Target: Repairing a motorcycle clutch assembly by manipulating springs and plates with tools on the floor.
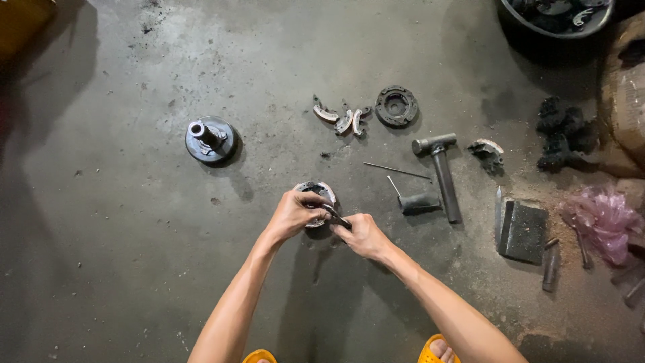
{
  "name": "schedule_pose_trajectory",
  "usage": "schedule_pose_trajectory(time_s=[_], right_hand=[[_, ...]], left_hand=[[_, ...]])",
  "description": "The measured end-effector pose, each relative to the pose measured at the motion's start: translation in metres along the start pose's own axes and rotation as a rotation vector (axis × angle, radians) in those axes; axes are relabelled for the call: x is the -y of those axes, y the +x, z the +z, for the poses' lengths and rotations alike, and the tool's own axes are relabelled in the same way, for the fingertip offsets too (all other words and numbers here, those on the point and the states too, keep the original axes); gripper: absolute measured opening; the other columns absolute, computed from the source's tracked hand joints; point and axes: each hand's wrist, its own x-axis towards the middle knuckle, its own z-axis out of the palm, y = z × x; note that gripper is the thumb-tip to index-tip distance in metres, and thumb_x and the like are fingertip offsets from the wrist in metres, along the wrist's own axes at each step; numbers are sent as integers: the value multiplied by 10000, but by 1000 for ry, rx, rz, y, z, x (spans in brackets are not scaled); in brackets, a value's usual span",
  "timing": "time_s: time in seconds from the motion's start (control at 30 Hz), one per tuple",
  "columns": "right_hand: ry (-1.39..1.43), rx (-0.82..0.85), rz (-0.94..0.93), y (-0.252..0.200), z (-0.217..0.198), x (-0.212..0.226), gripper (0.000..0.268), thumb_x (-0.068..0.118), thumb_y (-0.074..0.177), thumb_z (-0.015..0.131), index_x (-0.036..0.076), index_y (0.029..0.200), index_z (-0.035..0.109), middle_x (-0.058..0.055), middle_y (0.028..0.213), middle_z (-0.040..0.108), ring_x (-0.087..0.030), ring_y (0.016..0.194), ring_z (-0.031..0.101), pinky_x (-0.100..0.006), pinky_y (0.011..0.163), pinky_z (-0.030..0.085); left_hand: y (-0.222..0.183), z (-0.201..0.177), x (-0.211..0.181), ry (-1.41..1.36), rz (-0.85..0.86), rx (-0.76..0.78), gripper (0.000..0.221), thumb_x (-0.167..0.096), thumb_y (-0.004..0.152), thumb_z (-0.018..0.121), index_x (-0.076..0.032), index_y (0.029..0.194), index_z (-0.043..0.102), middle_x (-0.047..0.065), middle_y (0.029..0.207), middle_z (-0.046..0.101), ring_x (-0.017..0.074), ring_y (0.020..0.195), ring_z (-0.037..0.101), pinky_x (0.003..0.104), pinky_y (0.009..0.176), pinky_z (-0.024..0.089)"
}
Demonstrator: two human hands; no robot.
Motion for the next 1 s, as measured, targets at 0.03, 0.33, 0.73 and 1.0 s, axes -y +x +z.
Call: schedule_pose_trajectory(time_s=[0.03, 0.33, 0.73, 1.0], right_hand=[[-1, 2, 0, -4, -4, 14, 380, 276, 898, 689, 92, 579, 598, -88, 486, 563, -196, 510, 543, -349, 530, 448], [241, 36, 24, -6, -21, 35, 332, 257, 977, 680, 60, 713, 718, -121, 595, 725, -185, 573, 675, -327, 592, 553], [376, -266, -169, 11, -16, 48, 62, 72, 836, 841, 70, 826, 780, -69, 687, 749, -114, 666, 638, -299, 608, 568], [553, -279, -16, 24, -6, 25, 106, 79, 789, 875, 36, 814, 781, -110, 670, 751, -143, 598, 688, -276, 565, 563]], left_hand=[[0, 1, 3, -1, -1, -2, 309, -168, 649, 945, -157, 941, 845, 66, 790, 783, 146, 784, 695, 311, 780, 558], [-12, 0, 18, -164, 69, -219, 241, -133, 822, 854, -182, 1057, 840, 48, 946, 747, 129, 937, 656, 311, 911, 524], [-25, 27, 0, -386, -209, -294, 301, -97, 743, 910, -20, 1020, 821, 130, 780, 781, 138, 658, 720, 272, 601, 613], [-27, 39, 21, -214, 15, -379, 200, -43, 755, 859, -99, 943, 823, 87, 771, 763, 130, 750, 664, 324, 704, 589]])
